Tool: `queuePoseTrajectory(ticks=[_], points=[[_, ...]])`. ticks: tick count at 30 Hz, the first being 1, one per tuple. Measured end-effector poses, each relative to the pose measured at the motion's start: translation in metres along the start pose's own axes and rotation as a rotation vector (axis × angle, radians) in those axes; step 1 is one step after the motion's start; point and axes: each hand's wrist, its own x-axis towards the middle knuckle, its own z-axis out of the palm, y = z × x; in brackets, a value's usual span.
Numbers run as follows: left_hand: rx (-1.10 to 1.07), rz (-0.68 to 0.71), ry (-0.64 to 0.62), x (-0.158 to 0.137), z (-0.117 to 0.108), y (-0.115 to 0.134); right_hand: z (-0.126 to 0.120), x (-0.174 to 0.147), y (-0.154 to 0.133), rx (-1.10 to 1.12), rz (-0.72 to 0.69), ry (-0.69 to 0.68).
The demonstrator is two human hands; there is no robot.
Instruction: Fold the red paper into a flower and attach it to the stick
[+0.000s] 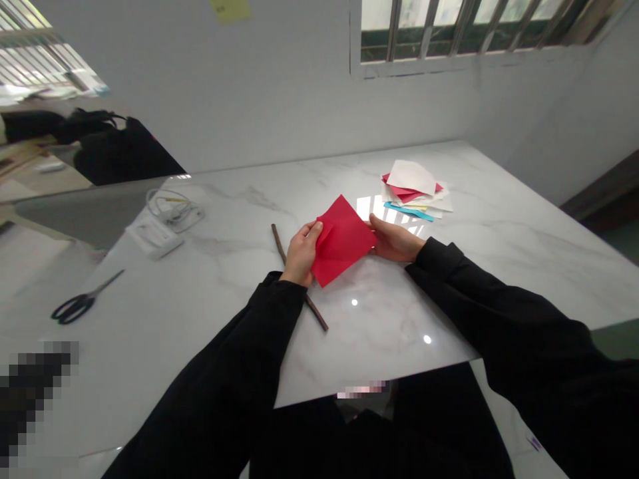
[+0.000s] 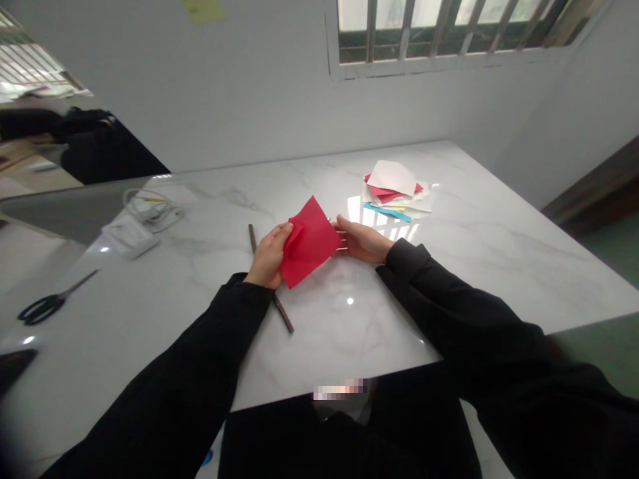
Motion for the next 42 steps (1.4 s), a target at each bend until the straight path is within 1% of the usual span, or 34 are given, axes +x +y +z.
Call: queuePoseTrajectory(ticks=[3, 4, 11, 18, 23, 29, 37, 42], points=[[0.010, -0.002, -0.006, -0.001, 0.000, 0.000, -0.002, 0.000, 0.001, -0.065, -0.045, -0.100], [0.016, -0.001, -0.010, -0.001, 0.001, 0.000, -0.003, 0.000, 0.002, -0.083, -0.059, -0.109], [0.053, 0.008, -0.032, 0.000, 0.001, -0.002, -0.005, 0.001, 0.004, -0.108, -0.090, -0.138], [0.148, 0.052, -0.089, -0.002, 0.000, -0.007, -0.004, 0.001, 0.005, -0.101, -0.103, -0.128], [0.176, 0.059, -0.123, -0.003, 0.002, -0.008, -0.003, 0.000, 0.005, -0.141, -0.115, -0.095], [0.178, 0.032, -0.134, -0.004, 0.003, -0.007, 0.001, 0.001, 0.005, -0.148, -0.108, -0.043], [0.218, 0.086, -0.166, -0.002, 0.002, -0.010, 0.007, 0.000, 0.006, -0.157, -0.126, 0.025], [0.222, 0.111, -0.133, -0.003, 0.002, -0.009, 0.010, 0.001, 0.006, -0.155, -0.157, 0.078]])
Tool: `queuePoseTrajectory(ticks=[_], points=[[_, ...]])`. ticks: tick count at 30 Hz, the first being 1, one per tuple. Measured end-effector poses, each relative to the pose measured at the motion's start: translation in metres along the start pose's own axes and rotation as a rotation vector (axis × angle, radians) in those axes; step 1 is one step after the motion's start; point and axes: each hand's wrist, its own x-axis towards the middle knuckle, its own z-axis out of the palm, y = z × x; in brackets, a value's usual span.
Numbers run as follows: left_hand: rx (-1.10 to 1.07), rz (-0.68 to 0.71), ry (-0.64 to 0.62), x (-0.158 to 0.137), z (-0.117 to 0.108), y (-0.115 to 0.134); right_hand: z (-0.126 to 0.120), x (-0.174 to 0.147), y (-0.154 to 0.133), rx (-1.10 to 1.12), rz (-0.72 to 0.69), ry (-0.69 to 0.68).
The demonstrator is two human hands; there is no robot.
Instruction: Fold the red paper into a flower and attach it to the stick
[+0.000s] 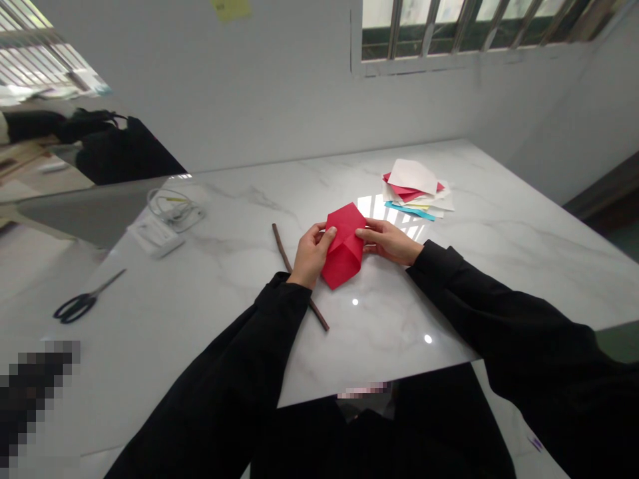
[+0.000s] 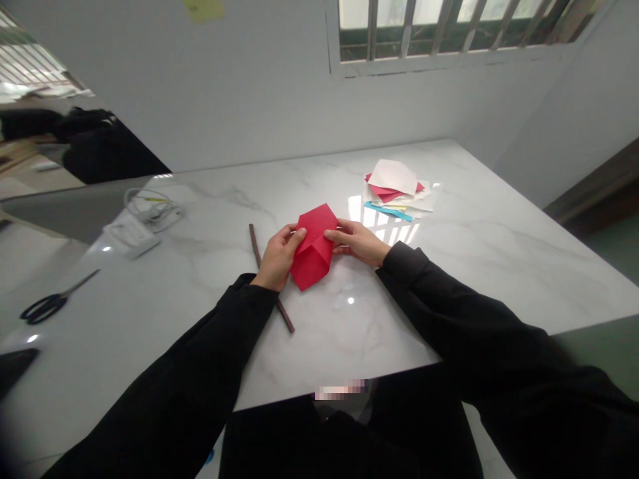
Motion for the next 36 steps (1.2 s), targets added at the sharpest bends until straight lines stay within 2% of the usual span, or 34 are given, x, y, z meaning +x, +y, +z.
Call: queuePoseTrajectory(ticks=[9, 20, 26, 36], points=[[0.041, 0.002, 0.002, 0.002, -0.003, -0.002, -0.001, 0.003, 0.006, -0.017, -0.015, 0.062], [0.076, -0.020, -0.086, 0.002, -0.007, -0.003, 0.001, 0.005, 0.012, -0.117, -0.059, 0.138], [0.087, -0.051, -0.166, 0.000, -0.009, 0.000, 0.001, 0.005, 0.011, -0.189, -0.103, 0.133], [0.078, -0.071, -0.164, -0.002, -0.010, 0.000, 0.002, 0.006, 0.012, -0.230, -0.097, 0.121]])
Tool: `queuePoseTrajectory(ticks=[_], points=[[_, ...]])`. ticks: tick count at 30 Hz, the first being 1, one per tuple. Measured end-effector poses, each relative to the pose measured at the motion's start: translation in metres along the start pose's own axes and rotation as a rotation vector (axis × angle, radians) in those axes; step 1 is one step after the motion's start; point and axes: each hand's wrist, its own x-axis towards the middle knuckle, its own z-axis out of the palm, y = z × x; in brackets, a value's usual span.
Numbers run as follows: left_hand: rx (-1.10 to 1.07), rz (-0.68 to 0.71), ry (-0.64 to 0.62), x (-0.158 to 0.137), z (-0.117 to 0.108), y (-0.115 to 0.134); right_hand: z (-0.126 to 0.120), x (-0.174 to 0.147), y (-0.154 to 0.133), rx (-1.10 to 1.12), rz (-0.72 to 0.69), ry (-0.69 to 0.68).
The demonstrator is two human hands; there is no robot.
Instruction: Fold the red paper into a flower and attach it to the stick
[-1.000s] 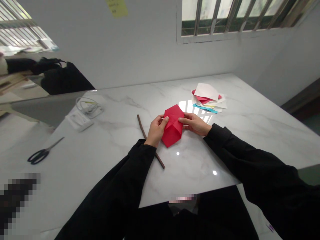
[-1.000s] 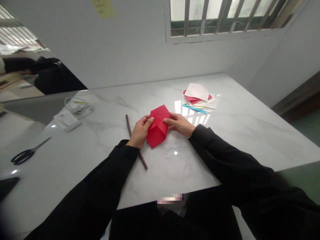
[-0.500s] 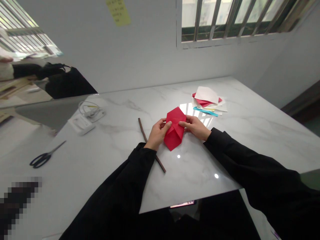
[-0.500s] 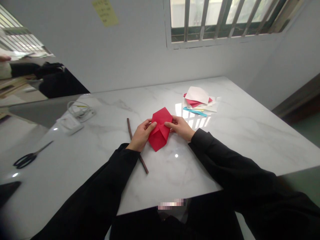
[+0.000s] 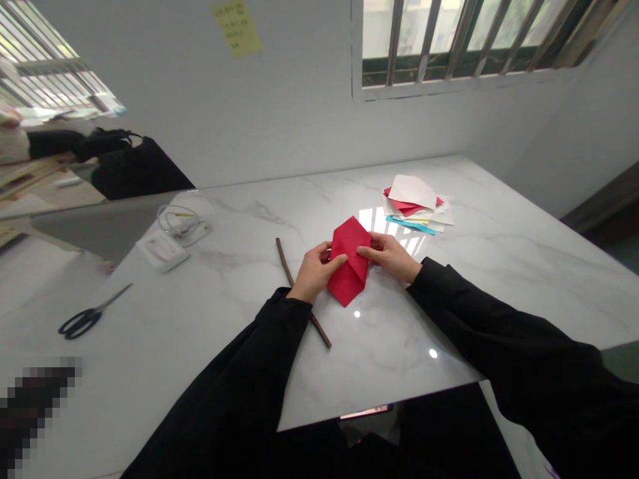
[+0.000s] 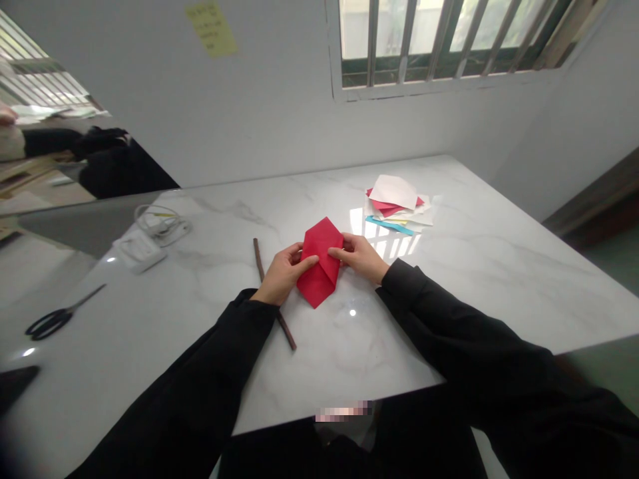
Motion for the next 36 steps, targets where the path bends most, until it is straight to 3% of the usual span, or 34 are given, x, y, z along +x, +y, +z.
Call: queuePoseTrajectory(ticks=[10, 26, 36], points=[[-0.020, -0.007, 0.013, 0.000, 0.003, -0.001, 0.008, -0.006, -0.007, -0.001, -0.034, -0.063], [-0.053, -0.015, -0.003, 0.000, 0.002, 0.002, 0.008, -0.007, -0.005, 0.024, 0.000, -0.023], [-0.082, -0.084, 0.065, 0.000, -0.004, 0.013, -0.006, -0.003, -0.017, 0.091, 0.141, 0.145]])
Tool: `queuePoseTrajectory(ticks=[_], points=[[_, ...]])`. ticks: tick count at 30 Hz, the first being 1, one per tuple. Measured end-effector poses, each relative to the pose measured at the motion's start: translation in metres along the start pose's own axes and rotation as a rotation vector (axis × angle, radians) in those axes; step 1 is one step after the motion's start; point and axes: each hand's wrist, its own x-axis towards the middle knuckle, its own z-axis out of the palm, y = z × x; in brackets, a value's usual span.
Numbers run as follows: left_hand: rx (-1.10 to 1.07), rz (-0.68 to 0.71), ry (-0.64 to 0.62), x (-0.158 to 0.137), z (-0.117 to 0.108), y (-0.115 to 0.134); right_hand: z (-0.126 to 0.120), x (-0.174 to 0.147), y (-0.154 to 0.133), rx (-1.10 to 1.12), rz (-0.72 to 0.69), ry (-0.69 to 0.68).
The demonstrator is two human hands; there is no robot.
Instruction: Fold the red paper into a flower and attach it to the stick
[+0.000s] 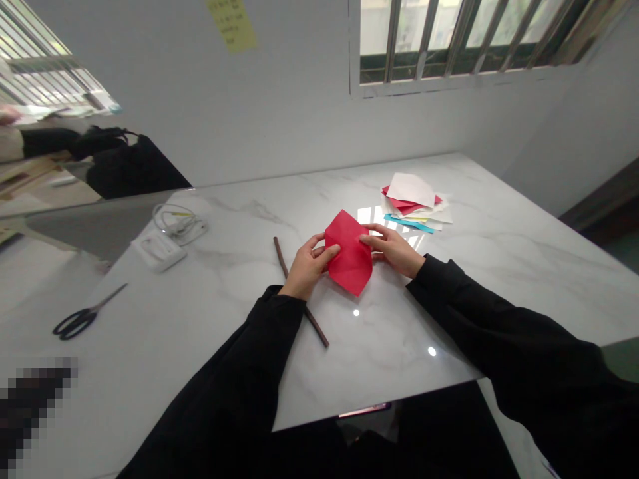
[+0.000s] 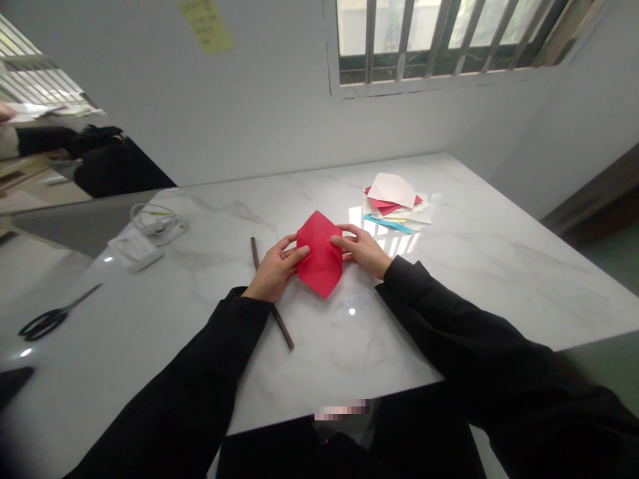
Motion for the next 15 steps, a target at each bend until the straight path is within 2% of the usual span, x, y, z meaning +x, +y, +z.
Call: queuePoseTrajectory(ticks=[5, 8, 11, 15], points=[[0.015, 0.052, 0.092, 0.000, 0.000, 0.007, -0.002, 0.000, -0.001, 0.053, 0.016, 0.064], [0.081, 0.148, 0.087, 0.001, -0.002, 0.008, -0.002, 0.001, 0.000, 0.100, 0.046, 0.085], [0.209, 0.256, 0.140, 0.005, -0.006, 0.003, -0.003, 0.001, 0.001, 0.116, 0.055, 0.078], [0.224, 0.250, 0.157, 0.012, -0.013, -0.003, -0.001, -0.001, -0.002, 0.093, 0.035, 0.036]])
